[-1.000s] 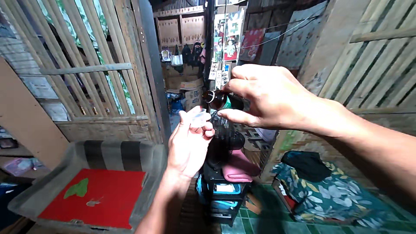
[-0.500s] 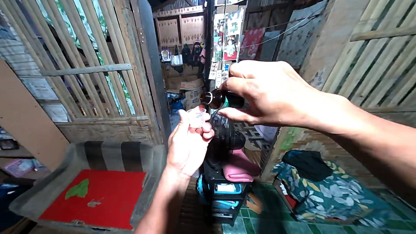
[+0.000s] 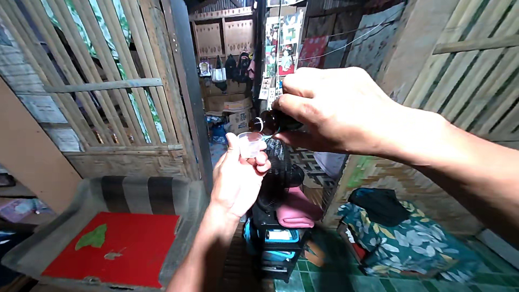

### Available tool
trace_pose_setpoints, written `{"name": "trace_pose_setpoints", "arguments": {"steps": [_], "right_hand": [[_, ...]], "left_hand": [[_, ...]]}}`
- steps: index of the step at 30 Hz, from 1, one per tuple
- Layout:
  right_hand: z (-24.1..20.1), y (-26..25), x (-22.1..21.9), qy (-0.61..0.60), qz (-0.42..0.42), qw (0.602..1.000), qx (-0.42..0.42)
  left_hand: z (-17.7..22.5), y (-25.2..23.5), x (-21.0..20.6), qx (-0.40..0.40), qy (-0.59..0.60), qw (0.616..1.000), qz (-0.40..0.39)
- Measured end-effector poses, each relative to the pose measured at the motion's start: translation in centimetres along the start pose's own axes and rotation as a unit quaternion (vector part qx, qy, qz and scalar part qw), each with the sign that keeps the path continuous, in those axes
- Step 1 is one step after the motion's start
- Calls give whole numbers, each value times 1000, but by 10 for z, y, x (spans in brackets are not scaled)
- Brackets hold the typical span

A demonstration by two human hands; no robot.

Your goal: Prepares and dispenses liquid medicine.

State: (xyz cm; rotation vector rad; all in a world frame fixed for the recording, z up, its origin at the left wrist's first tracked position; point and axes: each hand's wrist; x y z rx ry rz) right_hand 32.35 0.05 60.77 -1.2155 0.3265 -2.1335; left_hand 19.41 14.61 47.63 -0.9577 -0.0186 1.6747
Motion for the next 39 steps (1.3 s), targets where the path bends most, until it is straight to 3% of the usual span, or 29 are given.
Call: {"name": "trace_pose_setpoints", "arguments": {"steps": [39], "right_hand": [[-1, -13, 6, 19, -12, 1000, 6]], "left_hand": [[4, -5, 4, 16, 15, 1000, -7]]}}
Point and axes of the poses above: each hand's wrist, its own y-axis away from the middle knuckle, its own x-axis out of the back of the hand, z = x × y, and after that the axes turned 10 degrees about -y, right-handed
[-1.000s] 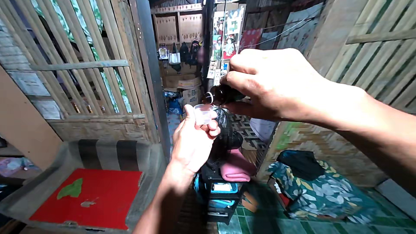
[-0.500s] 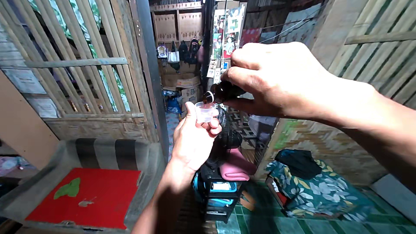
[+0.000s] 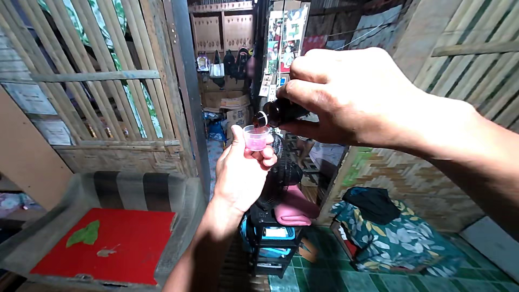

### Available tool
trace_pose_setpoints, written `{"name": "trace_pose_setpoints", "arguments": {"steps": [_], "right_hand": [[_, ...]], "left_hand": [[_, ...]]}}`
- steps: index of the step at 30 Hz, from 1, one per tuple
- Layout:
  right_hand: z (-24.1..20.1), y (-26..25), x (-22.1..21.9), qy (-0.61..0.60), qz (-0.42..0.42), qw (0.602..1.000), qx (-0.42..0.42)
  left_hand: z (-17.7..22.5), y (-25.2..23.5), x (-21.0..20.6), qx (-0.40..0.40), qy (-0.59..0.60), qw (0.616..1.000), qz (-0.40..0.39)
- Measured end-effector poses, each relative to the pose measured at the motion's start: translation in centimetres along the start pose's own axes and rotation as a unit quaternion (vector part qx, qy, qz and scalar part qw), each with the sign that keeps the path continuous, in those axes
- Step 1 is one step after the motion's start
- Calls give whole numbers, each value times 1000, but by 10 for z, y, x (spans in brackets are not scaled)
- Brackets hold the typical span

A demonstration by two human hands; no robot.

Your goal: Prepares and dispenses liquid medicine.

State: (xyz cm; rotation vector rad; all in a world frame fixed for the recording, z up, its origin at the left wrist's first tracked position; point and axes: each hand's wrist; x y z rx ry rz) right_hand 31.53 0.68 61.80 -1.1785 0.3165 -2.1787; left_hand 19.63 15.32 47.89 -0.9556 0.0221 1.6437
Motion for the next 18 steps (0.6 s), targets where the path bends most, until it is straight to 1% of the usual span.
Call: {"name": "trace_pose_setpoints", "arguments": {"steps": [18], "right_hand": [[0, 1, 2, -1, -11, 1000, -6]], "left_hand": [[1, 0, -4, 3, -3, 1000, 15]]}}
Point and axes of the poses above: each hand's wrist, its own y-axis away from the middle knuckle, its own x-axis out of the back of the hand, z = x × y, and after that the axes turned 10 degrees about -y, right-handed
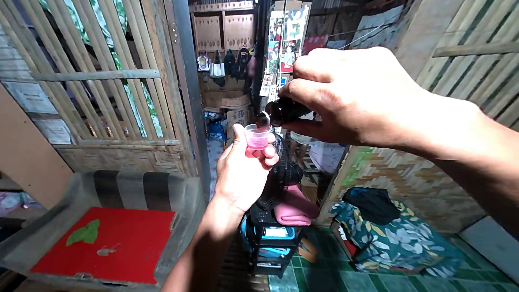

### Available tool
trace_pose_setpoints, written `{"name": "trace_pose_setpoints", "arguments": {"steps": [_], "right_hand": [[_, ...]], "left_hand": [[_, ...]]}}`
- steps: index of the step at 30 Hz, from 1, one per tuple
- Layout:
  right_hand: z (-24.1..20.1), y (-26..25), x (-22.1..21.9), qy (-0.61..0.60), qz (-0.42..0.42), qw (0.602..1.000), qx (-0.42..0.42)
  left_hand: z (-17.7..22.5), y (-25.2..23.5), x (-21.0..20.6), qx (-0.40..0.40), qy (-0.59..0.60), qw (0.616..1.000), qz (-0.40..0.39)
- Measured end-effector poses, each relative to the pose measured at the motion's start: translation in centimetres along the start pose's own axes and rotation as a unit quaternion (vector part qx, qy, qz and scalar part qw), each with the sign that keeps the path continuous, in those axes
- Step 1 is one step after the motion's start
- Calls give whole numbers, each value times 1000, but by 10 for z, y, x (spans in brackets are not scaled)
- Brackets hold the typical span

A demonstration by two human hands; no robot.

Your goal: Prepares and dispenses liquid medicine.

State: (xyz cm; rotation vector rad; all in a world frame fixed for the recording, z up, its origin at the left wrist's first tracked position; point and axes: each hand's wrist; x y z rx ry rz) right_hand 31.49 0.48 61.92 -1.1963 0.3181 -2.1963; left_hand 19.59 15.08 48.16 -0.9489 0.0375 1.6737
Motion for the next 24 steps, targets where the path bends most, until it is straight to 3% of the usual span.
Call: {"name": "trace_pose_setpoints", "arguments": {"steps": [24], "right_hand": [[-1, 5, -2, -6, -1, 1000, -9]], "left_hand": [[-4, -1, 1, 16, 9, 1000, -9]]}}
Point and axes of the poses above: each hand's wrist, its own y-axis away from the middle knuckle, its own x-axis out of the back of the hand, z = x × y, and after that the axes turned 10 degrees about -y, right-handed
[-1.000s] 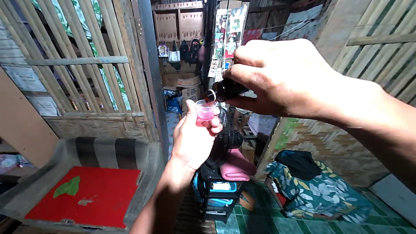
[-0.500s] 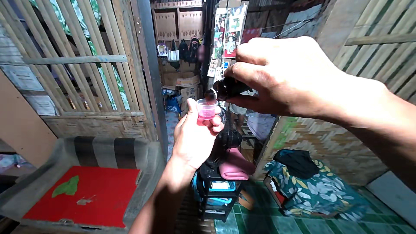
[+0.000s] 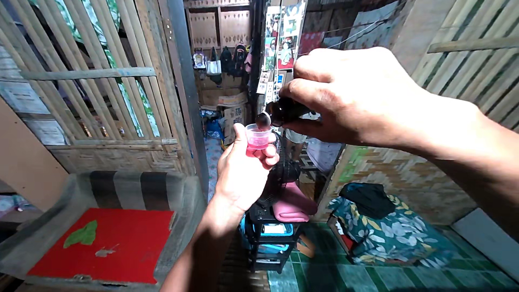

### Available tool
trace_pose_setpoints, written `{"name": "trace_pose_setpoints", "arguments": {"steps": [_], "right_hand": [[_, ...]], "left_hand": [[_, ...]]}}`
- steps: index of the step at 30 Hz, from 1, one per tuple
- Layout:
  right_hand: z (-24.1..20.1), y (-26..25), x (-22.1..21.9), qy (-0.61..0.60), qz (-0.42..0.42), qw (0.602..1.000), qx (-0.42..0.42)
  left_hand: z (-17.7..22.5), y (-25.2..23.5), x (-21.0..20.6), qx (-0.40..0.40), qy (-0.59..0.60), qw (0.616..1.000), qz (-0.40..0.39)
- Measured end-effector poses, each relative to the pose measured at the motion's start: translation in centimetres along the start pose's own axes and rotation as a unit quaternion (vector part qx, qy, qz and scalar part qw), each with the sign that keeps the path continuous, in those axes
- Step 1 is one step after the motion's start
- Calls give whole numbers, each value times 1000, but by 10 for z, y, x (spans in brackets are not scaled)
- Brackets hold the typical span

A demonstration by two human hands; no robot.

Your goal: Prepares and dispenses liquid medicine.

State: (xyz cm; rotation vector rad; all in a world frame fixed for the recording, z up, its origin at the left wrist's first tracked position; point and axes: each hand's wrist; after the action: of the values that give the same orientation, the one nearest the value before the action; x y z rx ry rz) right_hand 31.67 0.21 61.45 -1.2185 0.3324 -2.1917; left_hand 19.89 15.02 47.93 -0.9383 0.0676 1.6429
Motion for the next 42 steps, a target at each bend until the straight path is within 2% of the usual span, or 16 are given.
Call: {"name": "trace_pose_setpoints", "arguments": {"steps": [17, 25, 33, 37, 40, 42], "right_hand": [[0, 9, 5, 12, -27, 999, -34], [-4, 28, -8, -117, -37, 976, -180], [-17, 53, -22, -145, -6, 960, -239], [-22, 81, -30, -106, 5, 963, -248], [-25, 124, -40, -64, -6, 963, -262], [-29, 159, -51, -85, 1, 948, -307]], "left_hand": [[-7, -11, -1, 29, 7, 999, -18], [-8, -12, 2, 33, 0, 999, -23], [-18, -16, 0, 69, -2, 997, -30], [-32, -20, 0, 95, 15, 994, -59], [-47, -24, -2, 100, 29, 992, -71], [-60, -26, -8, 109, 37, 992, -59]]}}
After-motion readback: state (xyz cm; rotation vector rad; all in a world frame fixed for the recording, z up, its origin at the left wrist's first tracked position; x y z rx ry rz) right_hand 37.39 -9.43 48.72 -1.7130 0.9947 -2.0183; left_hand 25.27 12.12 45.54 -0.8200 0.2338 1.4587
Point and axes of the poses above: each hand's wrist, its own y-axis away from the middle knuckle, its own x-axis out of the back of the hand, z = x × y, and after that the axes turned 10 degrees about -y, right-handed
